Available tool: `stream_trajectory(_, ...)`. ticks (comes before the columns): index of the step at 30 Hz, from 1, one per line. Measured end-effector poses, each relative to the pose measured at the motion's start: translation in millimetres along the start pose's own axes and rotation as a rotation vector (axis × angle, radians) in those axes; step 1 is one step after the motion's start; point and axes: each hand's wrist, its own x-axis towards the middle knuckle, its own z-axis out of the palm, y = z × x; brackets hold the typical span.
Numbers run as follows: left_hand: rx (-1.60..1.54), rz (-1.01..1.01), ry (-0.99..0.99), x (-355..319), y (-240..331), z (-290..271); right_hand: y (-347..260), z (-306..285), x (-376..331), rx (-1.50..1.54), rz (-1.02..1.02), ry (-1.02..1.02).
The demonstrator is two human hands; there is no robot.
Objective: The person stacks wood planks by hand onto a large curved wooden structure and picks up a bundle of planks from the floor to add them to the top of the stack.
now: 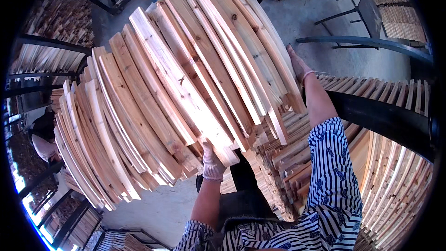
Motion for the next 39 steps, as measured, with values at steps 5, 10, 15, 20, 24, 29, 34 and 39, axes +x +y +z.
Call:
stream_trajectory(5,-0.004,0.177,0.183,12,-16,8,-22,4,-42,0.285,0.092,-0.285)
stream_trajectory(10,-0.170,-0.069,0.056,1,-10,-2,-52,19,-88,0.183,0.094,-0.244)
stream_trajectory(15,-0.095,0.111,0.175,17,-33,-26,-52,31,-86,0.211,0.081,-0.154)
stream_trajectory(20,-0.073,0.105,0.137,-10,3,35,-28,23,-86,0.085,0.029,-0.097)
stream_trajectory(24,-0.185,-0.027,0.089,-16,28,4,-58,48,-136,0.280,0.204,-0.215)
stream_trajectory(29,-0.038,0.127,0.314,1,-4,-19,-48,49,-115,0.326,0.058,-0.215)
stream_trajectory(34,-0.020,0.047,0.246,-9,16,18,-59,42,-136,0.336,0.068,-0.261)
stream_trajectory(39,0.086,-0.008,0.229,-65,103,70,-34,61,-160,0.420,0.156,-0.352)
